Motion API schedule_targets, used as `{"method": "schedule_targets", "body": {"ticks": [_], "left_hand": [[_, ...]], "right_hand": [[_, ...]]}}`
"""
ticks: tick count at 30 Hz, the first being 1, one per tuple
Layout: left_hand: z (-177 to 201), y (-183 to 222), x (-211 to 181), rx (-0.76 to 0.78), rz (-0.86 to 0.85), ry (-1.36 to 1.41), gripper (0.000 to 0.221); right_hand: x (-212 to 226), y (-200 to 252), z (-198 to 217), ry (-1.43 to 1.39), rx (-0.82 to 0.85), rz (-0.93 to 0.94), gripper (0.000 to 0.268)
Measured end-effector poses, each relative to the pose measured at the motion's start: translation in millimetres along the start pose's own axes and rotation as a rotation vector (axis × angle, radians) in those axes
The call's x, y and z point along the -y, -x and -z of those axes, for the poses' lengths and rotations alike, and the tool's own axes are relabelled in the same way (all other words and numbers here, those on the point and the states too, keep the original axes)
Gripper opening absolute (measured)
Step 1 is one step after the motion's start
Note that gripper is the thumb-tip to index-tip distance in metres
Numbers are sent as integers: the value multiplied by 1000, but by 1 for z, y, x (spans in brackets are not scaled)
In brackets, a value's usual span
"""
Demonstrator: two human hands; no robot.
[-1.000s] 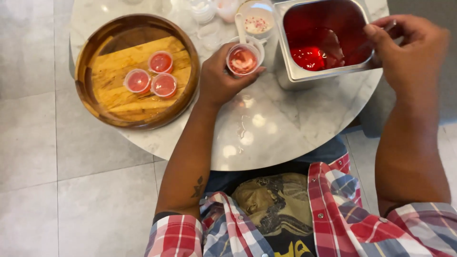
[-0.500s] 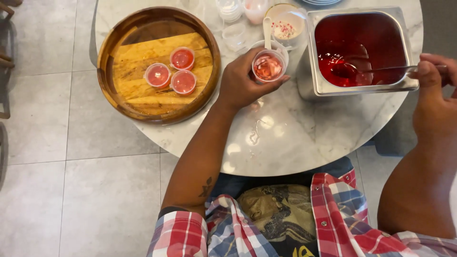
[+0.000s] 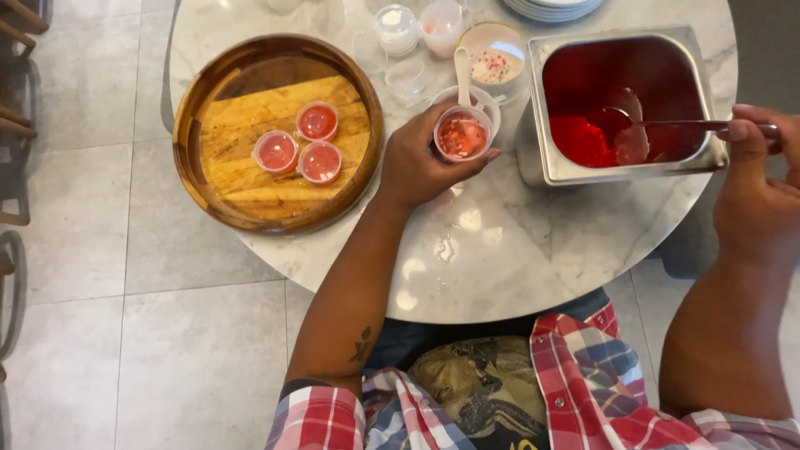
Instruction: Filling small plastic cups with red liquid from a large container using a spoon and then sealing them with lids.
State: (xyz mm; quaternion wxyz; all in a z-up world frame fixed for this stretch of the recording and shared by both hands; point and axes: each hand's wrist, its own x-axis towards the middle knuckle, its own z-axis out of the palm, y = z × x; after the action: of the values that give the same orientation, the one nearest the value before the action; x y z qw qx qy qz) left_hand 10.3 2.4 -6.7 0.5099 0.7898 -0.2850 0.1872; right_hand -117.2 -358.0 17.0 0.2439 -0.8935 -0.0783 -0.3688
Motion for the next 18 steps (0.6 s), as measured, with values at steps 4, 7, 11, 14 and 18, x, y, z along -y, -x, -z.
{"method": "schedule_targets", "body": {"ticks": [4, 7, 11, 14, 18], "left_hand": [[-3, -1, 6, -12, -21, -7, 67], [-5, 1, 8, 26, 12, -1, 74], [-5, 0, 6, 22, -9, -2, 74], [-5, 0, 5, 33, -6, 4, 66], [-6, 1, 9, 4, -36, -9, 68]], "right_hand": [[-32, -13, -1, 158, 87, -41, 20], [-51, -22, -4, 86, 96, -78, 16], [-45, -34, -10, 133, 117, -98, 13], [-57, -41, -13, 114, 239, -132, 15], [-93, -41, -17, -68, 270, -132, 15]]}}
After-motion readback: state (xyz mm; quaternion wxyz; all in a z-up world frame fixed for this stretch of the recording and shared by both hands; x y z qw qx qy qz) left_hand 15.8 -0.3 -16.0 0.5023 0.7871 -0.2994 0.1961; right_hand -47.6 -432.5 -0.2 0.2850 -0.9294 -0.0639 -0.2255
